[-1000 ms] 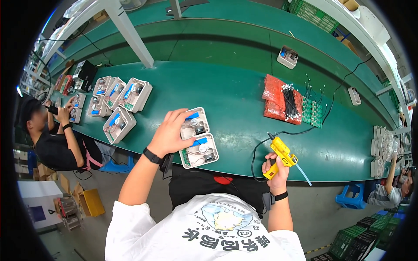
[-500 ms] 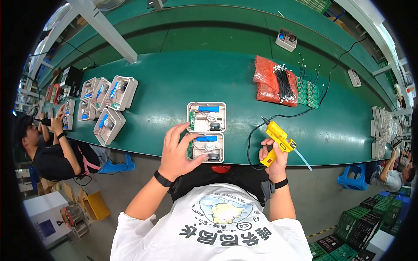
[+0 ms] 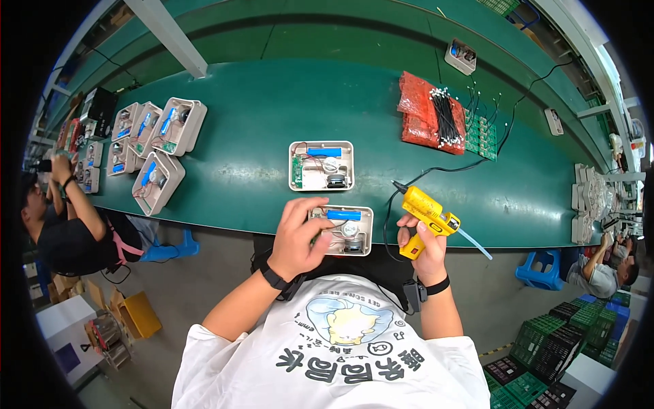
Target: The person applies glue to the interior of a plastic case using a glue gun, presses a battery and circuit board into the glue, and sets the case aside, repeating the process for several units.
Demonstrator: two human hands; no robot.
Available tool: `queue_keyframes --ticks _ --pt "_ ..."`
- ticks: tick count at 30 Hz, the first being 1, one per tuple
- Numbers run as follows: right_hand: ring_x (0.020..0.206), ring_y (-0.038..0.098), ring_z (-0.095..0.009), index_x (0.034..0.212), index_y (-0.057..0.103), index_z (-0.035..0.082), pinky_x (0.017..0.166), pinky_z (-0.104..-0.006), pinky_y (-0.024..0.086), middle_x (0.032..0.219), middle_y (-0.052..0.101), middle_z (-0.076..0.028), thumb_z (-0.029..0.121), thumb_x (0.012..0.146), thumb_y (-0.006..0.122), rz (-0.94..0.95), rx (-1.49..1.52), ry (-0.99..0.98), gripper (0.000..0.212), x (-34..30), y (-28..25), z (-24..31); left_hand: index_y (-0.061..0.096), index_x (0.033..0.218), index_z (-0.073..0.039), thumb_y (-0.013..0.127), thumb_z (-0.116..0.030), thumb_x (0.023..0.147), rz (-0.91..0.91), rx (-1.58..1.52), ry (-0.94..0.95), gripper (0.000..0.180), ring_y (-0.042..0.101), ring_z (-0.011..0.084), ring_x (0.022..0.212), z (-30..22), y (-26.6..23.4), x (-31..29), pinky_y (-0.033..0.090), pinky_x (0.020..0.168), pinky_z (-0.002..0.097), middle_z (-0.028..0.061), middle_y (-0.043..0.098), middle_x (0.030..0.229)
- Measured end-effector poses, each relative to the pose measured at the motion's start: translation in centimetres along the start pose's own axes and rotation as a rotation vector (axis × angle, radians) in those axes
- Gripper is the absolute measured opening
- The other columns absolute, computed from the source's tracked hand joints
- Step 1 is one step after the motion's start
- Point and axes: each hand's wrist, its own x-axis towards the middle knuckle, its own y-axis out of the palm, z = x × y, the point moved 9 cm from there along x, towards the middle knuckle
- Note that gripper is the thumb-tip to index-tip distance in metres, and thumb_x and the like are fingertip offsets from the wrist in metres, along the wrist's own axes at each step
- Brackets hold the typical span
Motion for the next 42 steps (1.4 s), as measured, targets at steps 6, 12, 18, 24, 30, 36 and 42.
queue_keyframes --ticks 6,12,18,24,30,36,42 --pt "0.078 0.067 -0.021 0.112 0.069 0.000 0.071 -0.0340 0.056 0.114 0.074 -0.021 0.021 0.105 0.068 0.079 -0.071 0.010 0.023 -1.5 1.0 1.0 0.081 0.093 -0.007 0.083 -0.014 0.090 0.061 0.037 -0.093 0.008 0.069 0.0281 0.105 0.9 -0.1 2.5 0.058 0.088 0.0433 0.0066 0.077 0.120" --pt "0.078 0.067 -0.021 0.111 0.068 -0.001 0.071 -0.0345 0.056 0.114 0.073 -0.021 0.022 0.105 0.068 0.079 -0.098 0.032 0.023 -2.0 1.3 0.9 0.082 0.094 -0.007 0.088 -0.015 0.087 0.225 0.280 0.067 0.012 0.071 0.0280 0.101 -1.5 1.0 4.0 0.059 0.086 0.0425 0.0041 0.079 0.116" --pt "0.077 0.068 -0.020 0.114 0.069 0.000 0.070 -0.0330 0.058 0.111 0.075 -0.020 0.022 0.105 0.070 0.095 -0.155 0.128 0.024 -2.2 2.0 1.3 0.071 0.092 -0.004 0.088 -0.009 0.088 0.221 0.264 0.067 0.018 0.074 0.0268 0.095 -1.5 1.2 4.3 0.063 0.084 0.0385 0.0072 0.079 0.116" --pt "0.076 0.070 -0.017 0.126 0.073 0.001 0.070 -0.0322 0.061 0.109 0.078 -0.014 0.021 0.107 0.070 0.114 -0.333 0.355 0.028 -2.8 3.6 0.6 0.058 0.122 -0.002 0.072 0.003 0.102 -0.276 -0.175 -0.008 0.024 0.076 0.0224 0.097 0.7 -0.2 0.6 0.065 0.085 0.0388 0.0149 0.076 0.117" --pt "0.085 0.077 -0.031 0.130 0.075 0.002 0.075 -0.0403 0.060 0.107 0.081 -0.015 0.022 0.108 0.070 0.282 -0.881 0.117 0.030 -0.3 8.3 0.3 0.045 0.136 0.000 0.054 0.003 0.111 -0.292 -0.441 -0.143 0.027 0.074 0.0189 0.098 2.7 2.1 -1.8 0.064 0.091 0.0369 0.0236 0.066 0.129" --pt "0.097 0.074 -0.049 0.130 0.075 0.003 0.080 -0.0476 0.060 0.108 0.078 -0.026 0.020 0.105 0.071 0.280 -0.994 0.080 0.031 0.0 10.3 0.0 0.051 0.133 0.004 0.063 0.003 0.108 -0.424 -0.632 -0.238 0.028 0.074 0.0170 0.096 4.5 2.5 -3.1 0.063 0.079 0.0305 0.0198 0.068 0.126" --pt "0.079 0.072 -0.021 0.129 0.076 0.000 0.070 -0.0349 0.058 0.099 0.079 -0.011 0.022 0.107 0.074 0.213 -0.840 0.287 0.031 -0.7 8.4 0.1 0.059 0.138 0.003 0.057 -0.003 0.113 -0.287 -0.469 -0.294 0.025 0.069 0.0139 0.084 3.5 1.6 -1.5 0.062 0.074 0.0286 0.0137 0.062 0.116"
